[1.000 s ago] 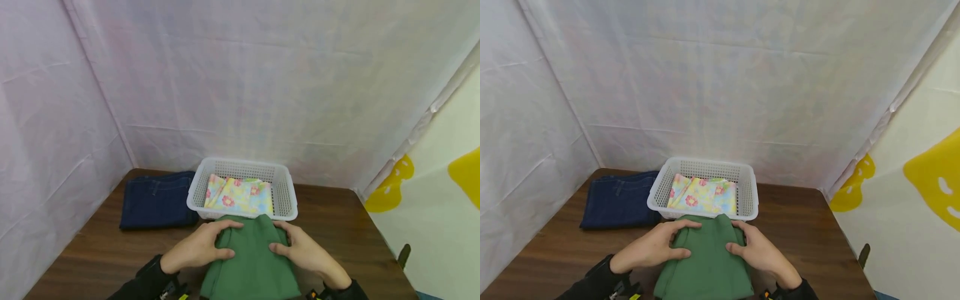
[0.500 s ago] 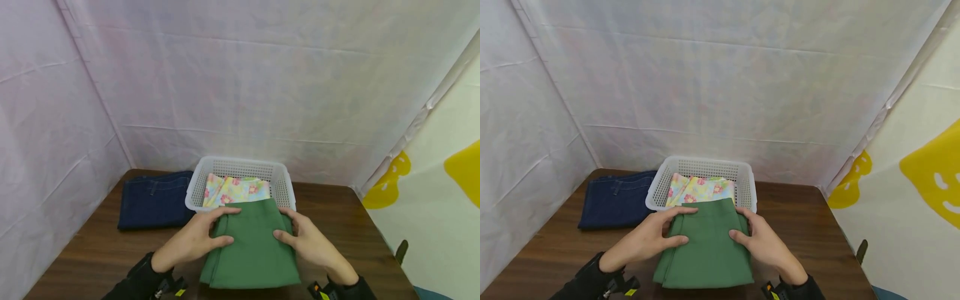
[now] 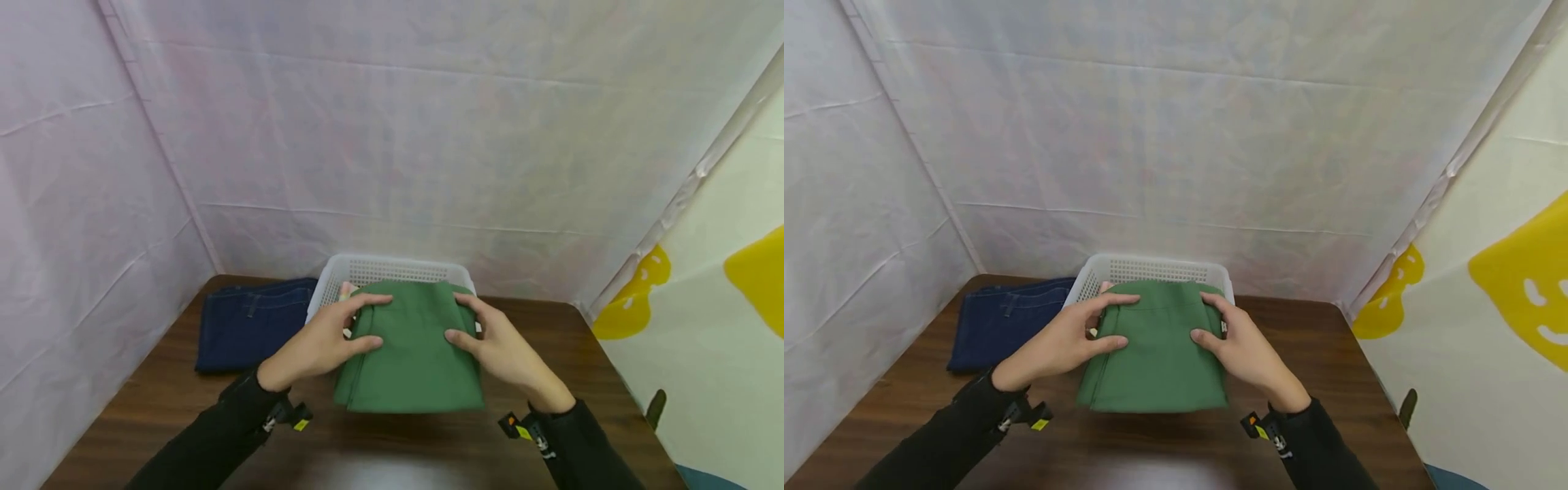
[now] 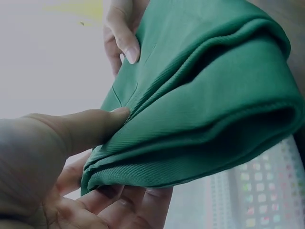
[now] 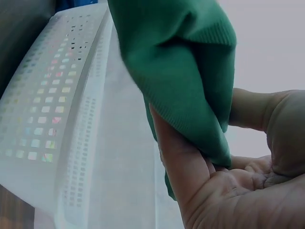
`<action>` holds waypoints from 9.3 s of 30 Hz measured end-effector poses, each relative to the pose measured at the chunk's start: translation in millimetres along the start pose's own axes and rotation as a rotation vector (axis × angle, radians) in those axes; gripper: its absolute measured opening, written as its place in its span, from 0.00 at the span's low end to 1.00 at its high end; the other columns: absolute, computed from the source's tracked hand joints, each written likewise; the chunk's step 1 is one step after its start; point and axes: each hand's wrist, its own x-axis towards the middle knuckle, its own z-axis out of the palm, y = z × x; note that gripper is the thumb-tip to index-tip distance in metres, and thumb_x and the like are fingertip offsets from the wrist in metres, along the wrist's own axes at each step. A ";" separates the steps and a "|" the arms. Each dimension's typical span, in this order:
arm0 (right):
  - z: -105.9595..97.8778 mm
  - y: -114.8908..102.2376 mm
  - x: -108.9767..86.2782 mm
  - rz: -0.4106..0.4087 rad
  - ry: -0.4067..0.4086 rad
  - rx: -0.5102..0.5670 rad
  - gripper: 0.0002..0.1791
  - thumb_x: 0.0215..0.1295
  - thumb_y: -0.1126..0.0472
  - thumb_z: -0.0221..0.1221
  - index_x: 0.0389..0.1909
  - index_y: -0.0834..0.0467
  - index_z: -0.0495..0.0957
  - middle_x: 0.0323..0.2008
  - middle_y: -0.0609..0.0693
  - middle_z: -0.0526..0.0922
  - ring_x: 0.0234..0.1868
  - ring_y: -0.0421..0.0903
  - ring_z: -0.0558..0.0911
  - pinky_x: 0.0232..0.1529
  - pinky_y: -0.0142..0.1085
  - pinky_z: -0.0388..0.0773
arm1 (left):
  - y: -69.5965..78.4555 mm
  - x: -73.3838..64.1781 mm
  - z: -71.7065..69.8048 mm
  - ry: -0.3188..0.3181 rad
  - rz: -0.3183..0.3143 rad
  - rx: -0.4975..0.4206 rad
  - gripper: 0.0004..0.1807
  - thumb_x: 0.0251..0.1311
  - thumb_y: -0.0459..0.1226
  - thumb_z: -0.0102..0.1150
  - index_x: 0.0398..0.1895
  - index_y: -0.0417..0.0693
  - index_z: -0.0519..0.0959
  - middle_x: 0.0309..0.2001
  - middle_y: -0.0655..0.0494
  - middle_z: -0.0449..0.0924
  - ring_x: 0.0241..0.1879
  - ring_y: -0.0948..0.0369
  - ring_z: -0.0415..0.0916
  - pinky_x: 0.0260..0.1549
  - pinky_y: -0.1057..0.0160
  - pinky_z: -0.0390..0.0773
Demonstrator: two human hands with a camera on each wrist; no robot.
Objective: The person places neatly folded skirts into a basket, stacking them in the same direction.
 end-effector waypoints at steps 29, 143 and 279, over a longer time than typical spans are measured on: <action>-17.1 33.0 137.7 0.282 -0.062 -0.142 0.43 0.71 0.67 0.60 0.80 0.51 0.48 0.76 0.62 0.52 0.67 0.60 0.68 0.45 0.46 0.82 | -68.9 106.7 -27.3 -0.041 -0.225 0.145 0.34 0.69 0.33 0.63 0.75 0.57 0.64 0.74 0.45 0.58 0.68 0.41 0.62 0.44 0.51 0.77; 139.1 63.9 18.8 -0.534 -0.420 -0.734 0.18 0.81 0.42 0.45 0.65 0.39 0.70 0.68 0.42 0.67 0.62 0.42 0.72 0.59 0.41 0.75 | -97.3 -128.3 -21.6 -0.327 -0.093 0.370 0.31 0.54 0.67 0.65 0.64 0.83 0.74 0.70 0.56 0.60 0.64 0.40 0.60 0.37 0.19 0.64; 17.6 50.6 -59.7 0.092 -0.165 0.601 0.34 0.70 0.72 0.59 0.74 0.64 0.58 0.65 0.66 0.72 0.63 0.63 0.73 0.58 0.52 0.75 | -2.7 -50.2 57.4 -0.144 0.015 -0.236 0.47 0.62 0.48 0.70 0.80 0.69 0.53 0.64 0.64 0.73 0.57 0.61 0.76 0.53 0.53 0.78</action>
